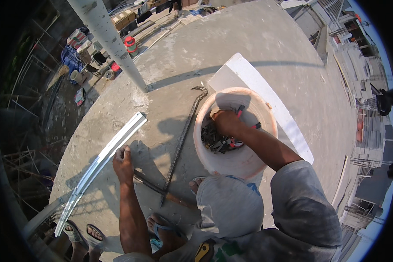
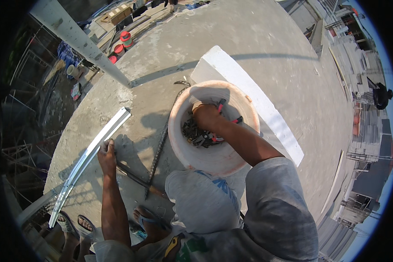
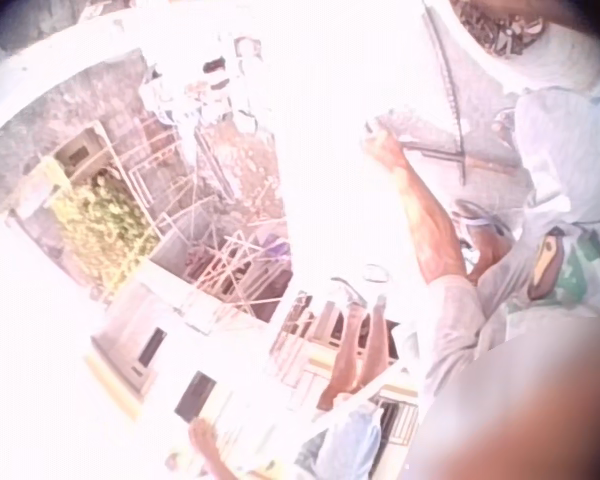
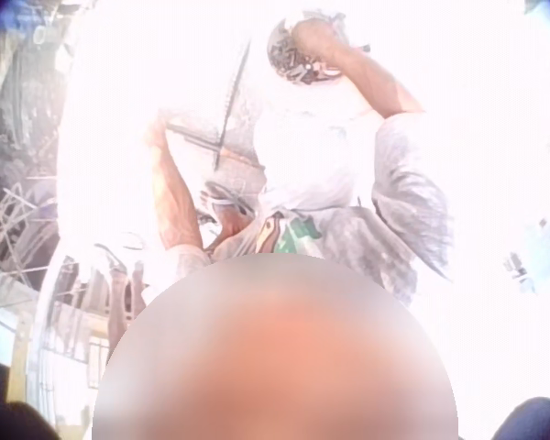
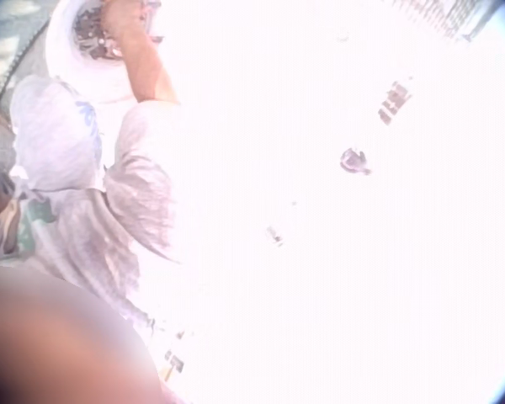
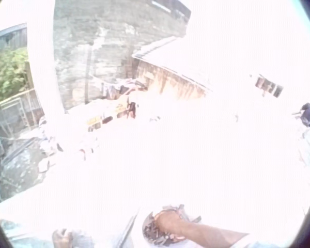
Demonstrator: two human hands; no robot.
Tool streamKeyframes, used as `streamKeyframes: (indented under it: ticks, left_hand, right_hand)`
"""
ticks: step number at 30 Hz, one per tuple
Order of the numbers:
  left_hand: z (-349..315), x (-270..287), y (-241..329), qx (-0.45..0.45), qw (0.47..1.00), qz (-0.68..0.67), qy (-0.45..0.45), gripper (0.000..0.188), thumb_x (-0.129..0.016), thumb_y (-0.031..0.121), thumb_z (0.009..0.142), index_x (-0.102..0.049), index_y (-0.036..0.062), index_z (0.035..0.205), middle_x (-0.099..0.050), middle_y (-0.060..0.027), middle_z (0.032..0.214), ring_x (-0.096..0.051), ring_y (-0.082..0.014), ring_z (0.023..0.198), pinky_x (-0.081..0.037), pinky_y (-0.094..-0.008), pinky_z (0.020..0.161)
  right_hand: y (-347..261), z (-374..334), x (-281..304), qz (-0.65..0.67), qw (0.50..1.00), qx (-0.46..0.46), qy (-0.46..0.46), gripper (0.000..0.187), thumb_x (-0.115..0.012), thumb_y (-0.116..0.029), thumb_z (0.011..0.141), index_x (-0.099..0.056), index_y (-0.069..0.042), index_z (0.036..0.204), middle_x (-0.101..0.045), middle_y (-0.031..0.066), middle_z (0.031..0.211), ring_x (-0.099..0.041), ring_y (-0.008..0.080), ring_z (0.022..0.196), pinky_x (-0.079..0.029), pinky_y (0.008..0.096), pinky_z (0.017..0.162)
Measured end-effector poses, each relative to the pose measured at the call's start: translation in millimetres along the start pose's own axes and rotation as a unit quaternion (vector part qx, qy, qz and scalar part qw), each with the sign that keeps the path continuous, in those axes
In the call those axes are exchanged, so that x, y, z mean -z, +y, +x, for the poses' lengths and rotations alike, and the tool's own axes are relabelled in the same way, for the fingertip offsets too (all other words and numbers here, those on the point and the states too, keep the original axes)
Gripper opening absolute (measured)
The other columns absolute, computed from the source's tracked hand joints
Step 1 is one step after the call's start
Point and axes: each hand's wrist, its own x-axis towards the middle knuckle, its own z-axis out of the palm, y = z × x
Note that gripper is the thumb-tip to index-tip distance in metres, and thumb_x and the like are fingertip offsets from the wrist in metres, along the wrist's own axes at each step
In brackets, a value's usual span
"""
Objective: The person uses a cordless drill to fasten screws into metal profiles and then hammers nails into the same profiles. The person handles multiple metal pieces, aligns them, and secures them with screws and nails on a rooftop construction site.
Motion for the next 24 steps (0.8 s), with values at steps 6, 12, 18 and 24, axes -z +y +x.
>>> streamKeyframes:
  ticks: [6,12,18,24]
  left_hand:
    - [-5,-2,0,0.019,1.000,-0.012,-0.006,0.025,-0.064,0.022,0.096,-0.069,-0.0016,0.102,-0.068,-0.0073,0.088,-0.061,-0.0151,0.082,-0.048,-0.0303,0.079]
    - [-9,0,3,0.028,0.999,0.030,-0.016,0.026,-0.064,0.022,0.095,-0.069,-0.0016,0.103,-0.069,-0.0079,0.090,-0.061,-0.0155,0.084,-0.047,-0.0299,0.079]
    - [-12,0,3,0.036,0.998,0.049,-0.017,0.024,-0.064,0.021,0.095,-0.070,0.0000,0.104,-0.069,-0.0089,0.091,-0.061,-0.0154,0.085,-0.048,-0.0299,0.079]
    - [-17,-7,19,0.020,0.999,0.025,-0.019,0.023,-0.065,0.022,0.096,-0.071,0.0016,0.104,-0.070,-0.0072,0.092,-0.062,-0.0125,0.086,-0.048,-0.0279,0.079]
  right_hand:
    - [-2,-8,19,-0.004,0.998,-0.033,-0.051,0.018,-0.065,-0.011,0.075,-0.074,-0.004,0.090,-0.072,0.0187,0.092,-0.072,0.0339,0.087,-0.058,0.0431,0.076]
    - [9,0,23,0.006,0.992,-0.033,-0.125,0.022,-0.073,-0.009,0.067,-0.074,-0.003,0.088,-0.072,0.0197,0.091,-0.071,0.0336,0.089,-0.057,0.0428,0.077]
    - [12,-4,19,-0.009,0.997,-0.016,-0.081,0.018,-0.059,-0.014,0.081,-0.071,-0.001,0.084,-0.069,0.0238,0.092,-0.067,0.0425,0.088,-0.056,0.0480,0.077]
    - [17,-15,46,0.406,0.905,-0.066,-0.106,0.018,-0.063,-0.012,0.085,-0.071,0.001,0.093,-0.072,0.0126,0.087,-0.070,0.0229,0.080,-0.055,0.0356,0.075]
